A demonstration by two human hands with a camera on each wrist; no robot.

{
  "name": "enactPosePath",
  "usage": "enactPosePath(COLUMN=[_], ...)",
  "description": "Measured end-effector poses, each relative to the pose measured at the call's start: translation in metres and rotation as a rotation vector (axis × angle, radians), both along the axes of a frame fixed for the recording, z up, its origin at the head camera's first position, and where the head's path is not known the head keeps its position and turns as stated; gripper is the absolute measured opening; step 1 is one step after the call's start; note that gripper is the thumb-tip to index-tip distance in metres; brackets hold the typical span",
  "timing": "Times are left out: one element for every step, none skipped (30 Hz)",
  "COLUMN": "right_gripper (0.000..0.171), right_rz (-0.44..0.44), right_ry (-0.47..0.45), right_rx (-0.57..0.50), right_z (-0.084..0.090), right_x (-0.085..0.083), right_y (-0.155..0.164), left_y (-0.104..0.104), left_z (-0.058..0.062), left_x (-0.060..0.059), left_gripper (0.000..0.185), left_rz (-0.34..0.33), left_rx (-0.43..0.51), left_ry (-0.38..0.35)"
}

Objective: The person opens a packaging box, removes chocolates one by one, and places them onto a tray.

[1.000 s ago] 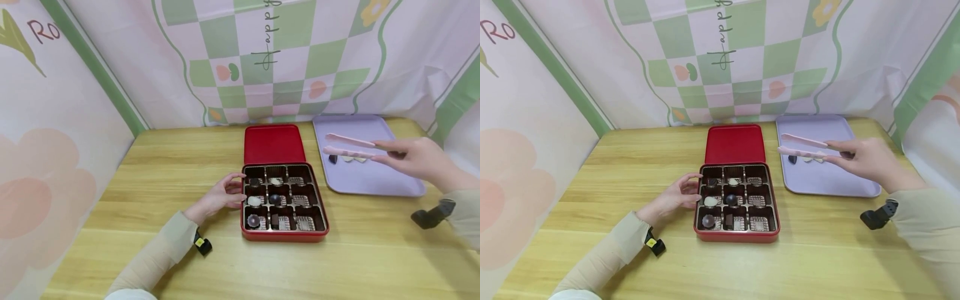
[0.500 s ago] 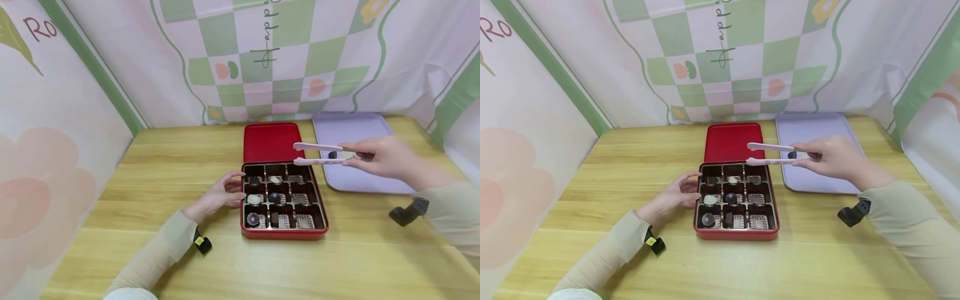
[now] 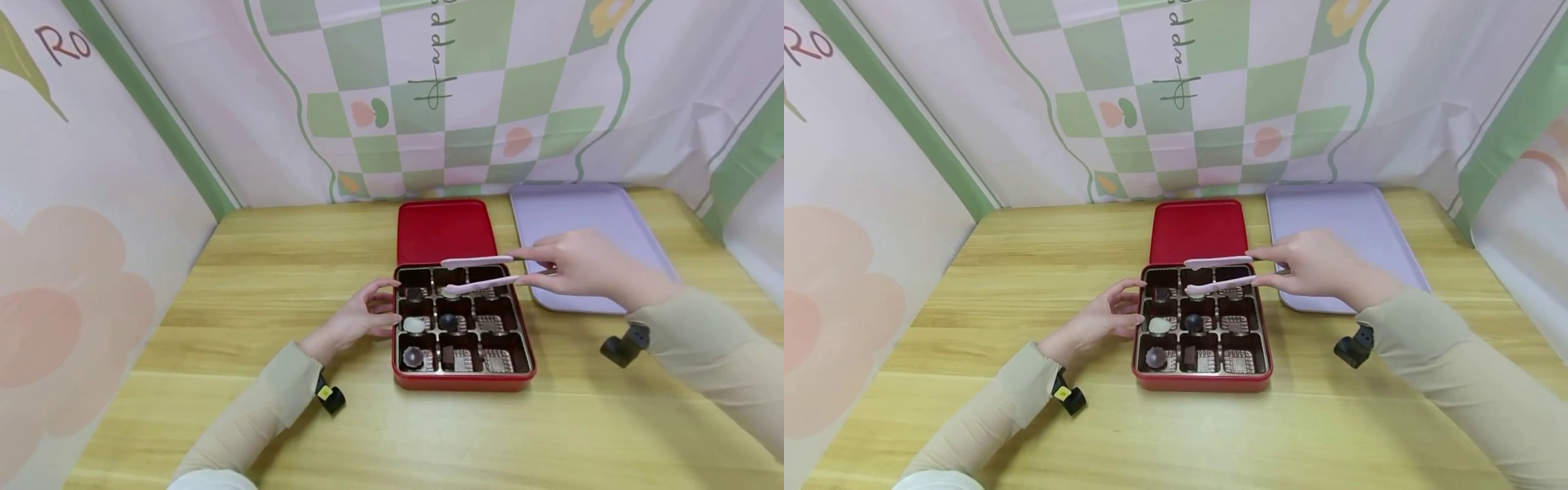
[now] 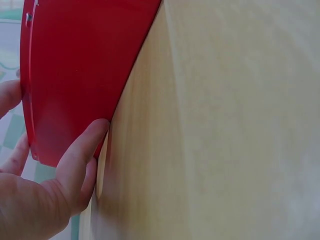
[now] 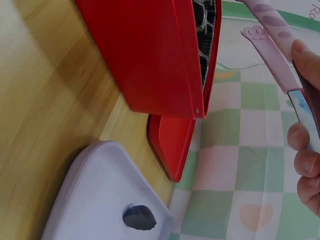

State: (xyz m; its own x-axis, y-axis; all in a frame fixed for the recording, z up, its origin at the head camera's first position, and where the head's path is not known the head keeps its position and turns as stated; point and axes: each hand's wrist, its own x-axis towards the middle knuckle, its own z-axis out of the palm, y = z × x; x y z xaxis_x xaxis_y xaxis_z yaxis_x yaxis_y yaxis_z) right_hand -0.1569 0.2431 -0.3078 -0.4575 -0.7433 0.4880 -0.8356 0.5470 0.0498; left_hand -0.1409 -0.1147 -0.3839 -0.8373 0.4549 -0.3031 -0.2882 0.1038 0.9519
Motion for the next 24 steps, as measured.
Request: enactPosePath(right_gripper=[0.059,0.056,0.053,0.049,0.044,0.041,0.039,0.038,0.037,0.036,0.036,0.036,0.035,0.035,0.035,0.034,0.034,0.033,0.032,0.031,0.029,0.028,0.026,0.025], right_rz=[-0.001,-0.003,-0.006,-0.01,-0.015,-0.02,-0.024,-0.031,-0.036,-0.04,-0.043,-0.044,-0.045,-0.046,-0.044,-0.043,-0.041,-0.037,-0.032,-0.021,-0.011,-0.002,0.006,0.013], right_ry=[-0.004,-0.007,-0.011,-0.013,-0.017,-0.024,-0.032,-0.042,-0.049,-0.061,-0.072,-0.082,-0.09,-0.096,-0.096,-0.1,-0.097,-0.093,-0.089,-0.08,-0.072,-0.064,-0.055,-0.05], right_rx=[0.012,0.024,0.04,0.055,0.071,0.09,0.11,0.131,0.152,0.171,0.194,0.213,0.232,0.251,0.269,0.288,0.305,0.319,0.34,0.363,0.38,0.394,0.406,0.42], right_z=[0.001,0.001,0.002,0.003,0.003,0.004,0.005,0.006,0.007,0.008,0.009,0.01,0.012,0.013,0.014,0.015,0.016,0.016,0.017,0.017,0.017,0.017,0.017,0.017], right_x=[-0.001,-0.001,-0.002,-0.003,-0.004,-0.005,-0.006,-0.008,-0.009,-0.01,-0.012,-0.014,-0.015,-0.016,-0.017,-0.019,-0.02,-0.021,-0.022,-0.024,-0.025,-0.026,-0.027,-0.029], right_y=[-0.002,-0.004,-0.005,-0.007,-0.008,-0.009,-0.01,-0.011,-0.012,-0.013,-0.014,-0.016,-0.017,-0.019,-0.021,-0.022,-0.024,-0.027,-0.03,-0.033,-0.036,-0.038,-0.041,-0.043], left_y=[0.0,0.0,0.0,0.0,0.0,0.001,0.001,0.001,0.001,0.001,0.0,0.0,0.001,0.001,0.001,0.001,0.001,0.001,0.001,0.001,0.001,0.002,0.002,0.002], left_z=[0.0,0.0,0.0,0.0,0.001,0.001,0.001,0.001,0.001,0.001,0.001,0.0,0.0,0.0,0.0,0.0,0.0,0.0,0.0,0.001,0.001,0.001,0.001,0.0], left_x=[0.0,0.0,0.001,0.001,0.001,0.001,0.001,0.001,0.001,0.001,0.0,0.0,0.0,0.0,0.0,0.0,0.0,0.0,0.0,0.001,0.001,0.001,0.001,0.002], left_gripper=[0.062,0.062,0.061,0.061,0.061,0.06,0.06,0.06,0.061,0.061,0.061,0.062,0.062,0.062,0.062,0.062,0.061,0.061,0.061,0.061,0.061,0.061,0.061,0.062], left_rz=[0.002,0.005,0.004,0.003,0.005,0.005,0.004,0.003,0.002,0.004,0.004,0.006,0.007,0.007,0.008,0.008,0.008,0.008,0.005,0.002,0.0,-0.002,-0.005,-0.008], left_rx=[0.001,0.0,0.0,0.0,0.0,0.0,-0.001,-0.002,-0.003,-0.003,-0.003,-0.002,-0.001,-0.002,-0.002,-0.003,-0.003,-0.004,-0.004,-0.002,0.001,0.003,0.007,0.01], left_ry=[-0.001,-0.002,0.002,0.006,0.005,0.005,0.005,0.005,0.006,0.001,0.001,0.001,0.003,0.007,0.01,0.012,0.014,0.011,0.012,0.013,0.01,0.008,0.006,0.006])
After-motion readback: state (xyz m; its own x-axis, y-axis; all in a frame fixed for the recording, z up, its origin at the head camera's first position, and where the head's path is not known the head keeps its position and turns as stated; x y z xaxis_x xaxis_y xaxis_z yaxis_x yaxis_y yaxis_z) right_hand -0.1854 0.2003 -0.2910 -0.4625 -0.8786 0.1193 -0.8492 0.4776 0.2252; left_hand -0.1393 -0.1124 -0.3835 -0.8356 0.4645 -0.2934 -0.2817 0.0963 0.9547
